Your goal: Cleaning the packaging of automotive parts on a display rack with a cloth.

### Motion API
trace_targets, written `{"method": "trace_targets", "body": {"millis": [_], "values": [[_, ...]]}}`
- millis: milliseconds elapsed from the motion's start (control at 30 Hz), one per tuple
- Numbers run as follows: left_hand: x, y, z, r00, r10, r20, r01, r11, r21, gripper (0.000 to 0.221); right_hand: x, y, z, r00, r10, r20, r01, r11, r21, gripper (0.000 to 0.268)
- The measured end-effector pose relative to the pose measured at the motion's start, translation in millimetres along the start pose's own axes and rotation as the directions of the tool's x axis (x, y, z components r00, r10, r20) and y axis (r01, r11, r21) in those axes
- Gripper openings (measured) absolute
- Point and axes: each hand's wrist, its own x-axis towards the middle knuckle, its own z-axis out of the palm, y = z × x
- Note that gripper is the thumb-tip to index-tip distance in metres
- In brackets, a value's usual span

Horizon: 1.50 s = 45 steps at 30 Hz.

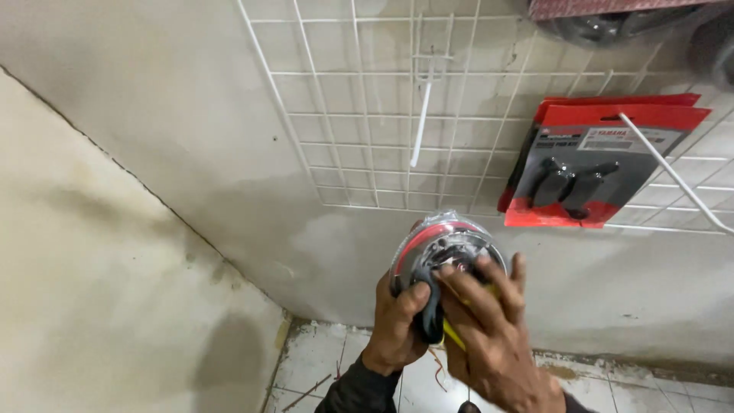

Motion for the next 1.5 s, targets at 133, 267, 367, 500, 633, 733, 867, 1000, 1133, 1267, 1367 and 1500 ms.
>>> {"method": "trace_targets", "body": {"millis": [133,267,367,500,633,733,867,1000,1133,1267,1367,1500], "values": [[-6.7,4.3,-6.2,0.988,0.091,-0.126,-0.09,0.996,0.016,0.056,15.6,9.9,-6.5,0.998,0.063,-0.007,-0.064,0.992,-0.106,0.056],[-8.0,20.2,-12.0,0.965,0.203,-0.169,-0.195,0.979,0.059,0.056,-25.0,17.1,-1.1,0.977,0.182,0.112,-0.198,0.968,0.155,0.058],[-11.8,25.6,-17.1,0.948,0.207,-0.241,-0.201,0.978,0.051,0.057,-26.1,19.9,-3.3,0.918,0.392,0.066,-0.389,0.851,0.352,0.05],[-16.7,30.8,-15.3,0.967,0.181,-0.182,-0.179,0.984,0.026,0.058,-13.4,17.1,-3.4,0.718,0.69,-0.095,-0.561,0.654,0.508,0.037],[-12.4,31.1,-14.6,0.965,0.178,-0.192,-0.174,0.984,0.035,0.059,-7.9,14.1,5.5,0.811,0.571,-0.128,-0.474,0.768,0.43,0.033],[-13.0,31.4,-17.2,0.967,0.118,-0.224,-0.112,0.993,0.041,0.056,2.9,0.7,17.4,0.946,0.324,-0.031,-0.305,0.916,0.262,0.047],[-18.3,38.1,-12.5,0.953,0.207,-0.219,-0.18,0.974,0.138,0.054,20.3,-6.7,24.6,0.991,0.11,0.074,-0.119,0.984,0.131,0.059],[-23.7,42.7,-15.0,0.97,0.119,-0.21,-0.076,0.977,0.199,0.054,21.5,-10.8,29.8,0.993,0.095,0.073,-0.101,0.99,0.093,0.059],[-27.6,34.3,-32.1,0.963,0.198,-0.183,-0.142,0.95,0.279,0.05,26.7,-3.4,37.8,0.996,0.043,0.073,-0.054,0.988,0.148,0.056],[-30.2,11.6,-61.1,0.938,0.126,-0.322,-0.012,0.943,0.333,0.043,25.6,-4.8,37.0,0.993,0.105,0.056,-0.112,0.983,0.148,0.056],[-24.4,31.0,-30.8,0.913,0.088,-0.398,0.031,0.958,0.284,0.046,31.7,-1.2,34.6,0.994,0.091,0.053,-0.1,0.977,0.191,0.056],[-22.2,33.0,-36.3,0.968,0.192,-0.159,-0.12,0.918,0.378,0.052,33.0,-0.5,25.3,0.984,0.122,0.129,-0.155,0.944,0.292,0.047]]}}
